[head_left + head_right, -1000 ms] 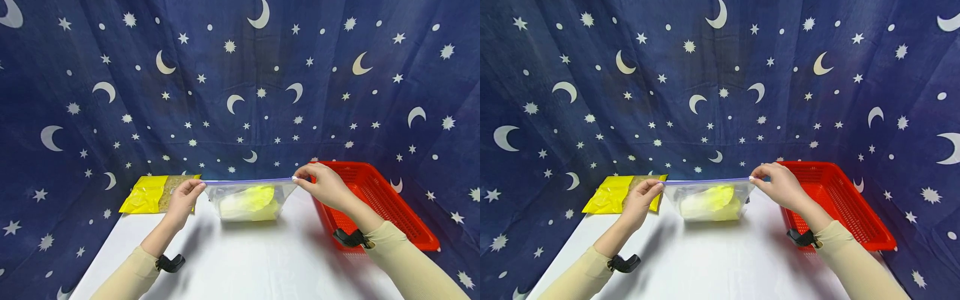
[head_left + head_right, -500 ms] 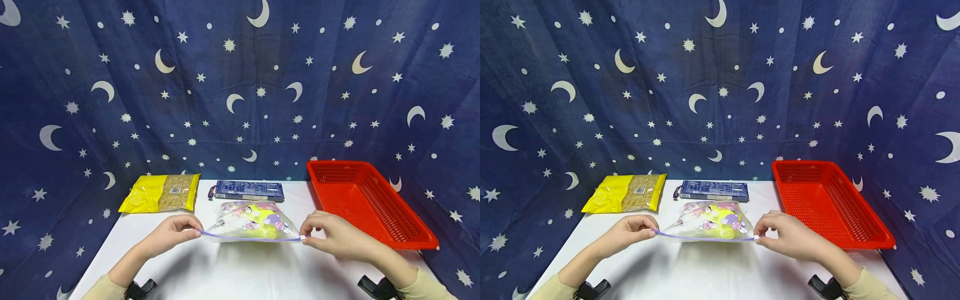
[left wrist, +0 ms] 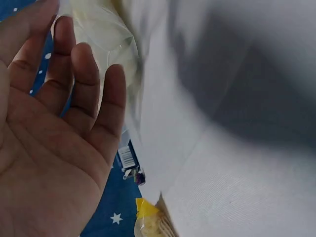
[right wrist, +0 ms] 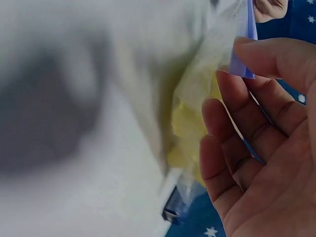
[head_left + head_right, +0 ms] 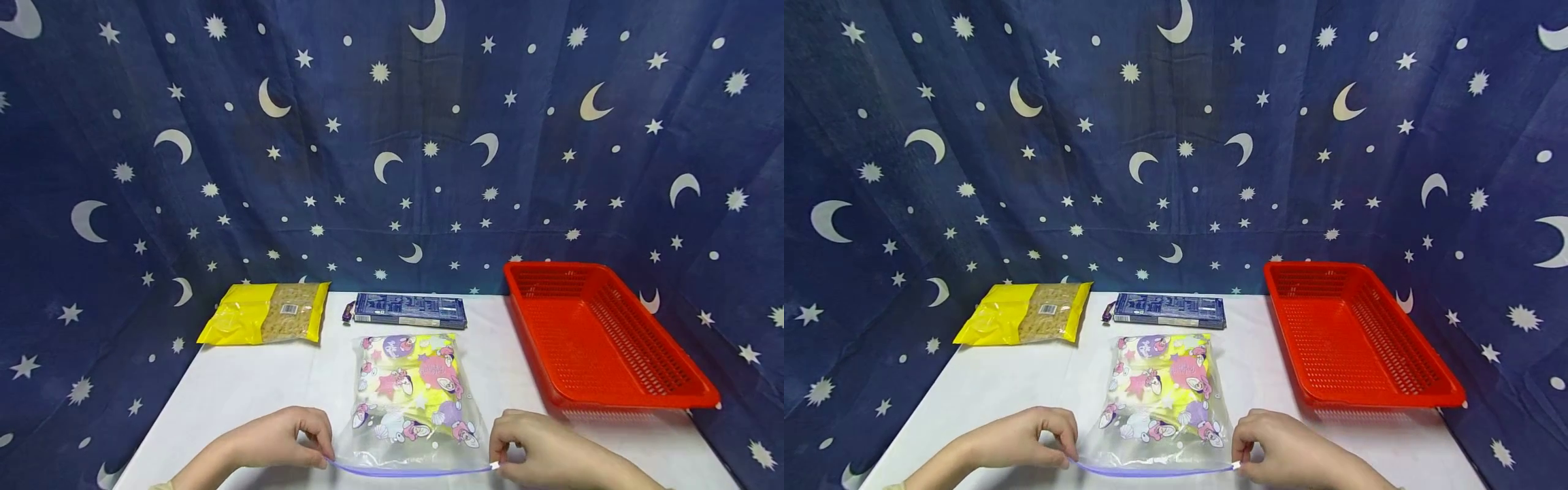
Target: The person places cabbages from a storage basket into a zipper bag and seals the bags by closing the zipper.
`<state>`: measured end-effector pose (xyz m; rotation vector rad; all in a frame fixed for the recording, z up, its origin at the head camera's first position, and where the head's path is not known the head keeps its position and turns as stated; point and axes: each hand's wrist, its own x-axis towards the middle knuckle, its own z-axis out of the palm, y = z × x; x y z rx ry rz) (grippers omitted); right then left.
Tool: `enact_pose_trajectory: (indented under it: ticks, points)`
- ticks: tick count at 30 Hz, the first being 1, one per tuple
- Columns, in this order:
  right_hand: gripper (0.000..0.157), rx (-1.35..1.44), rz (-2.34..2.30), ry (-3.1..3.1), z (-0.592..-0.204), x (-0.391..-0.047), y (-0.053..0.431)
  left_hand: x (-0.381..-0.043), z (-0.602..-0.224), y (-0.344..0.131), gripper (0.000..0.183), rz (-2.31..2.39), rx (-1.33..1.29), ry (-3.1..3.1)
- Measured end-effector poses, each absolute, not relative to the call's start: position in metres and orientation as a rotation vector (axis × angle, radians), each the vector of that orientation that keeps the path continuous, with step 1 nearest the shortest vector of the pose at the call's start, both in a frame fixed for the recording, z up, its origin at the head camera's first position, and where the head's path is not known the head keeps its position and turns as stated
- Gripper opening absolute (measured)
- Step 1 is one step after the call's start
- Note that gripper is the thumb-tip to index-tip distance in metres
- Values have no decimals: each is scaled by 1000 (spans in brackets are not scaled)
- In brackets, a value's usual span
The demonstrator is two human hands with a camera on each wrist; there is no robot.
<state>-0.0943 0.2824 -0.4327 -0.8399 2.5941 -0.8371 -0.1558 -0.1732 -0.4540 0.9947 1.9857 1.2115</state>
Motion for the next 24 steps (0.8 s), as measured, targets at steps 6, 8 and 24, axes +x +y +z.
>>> enact_pose_trajectory:
  ticks: [6, 8, 24]
  points:
    - [14, -560, -871, 2413, -449, -87, 277, -149, -464, -171, 4, 1183, 973, 1920]
    - [14, -603, -857, 2415, -455, -86, 277, -146, -468, -171, 5, 1187, 962, 1901]
    - [8, -438, -968, 2297, -463, -82, 284, -144, -468, -177, 15, 1178, 839, 1807]
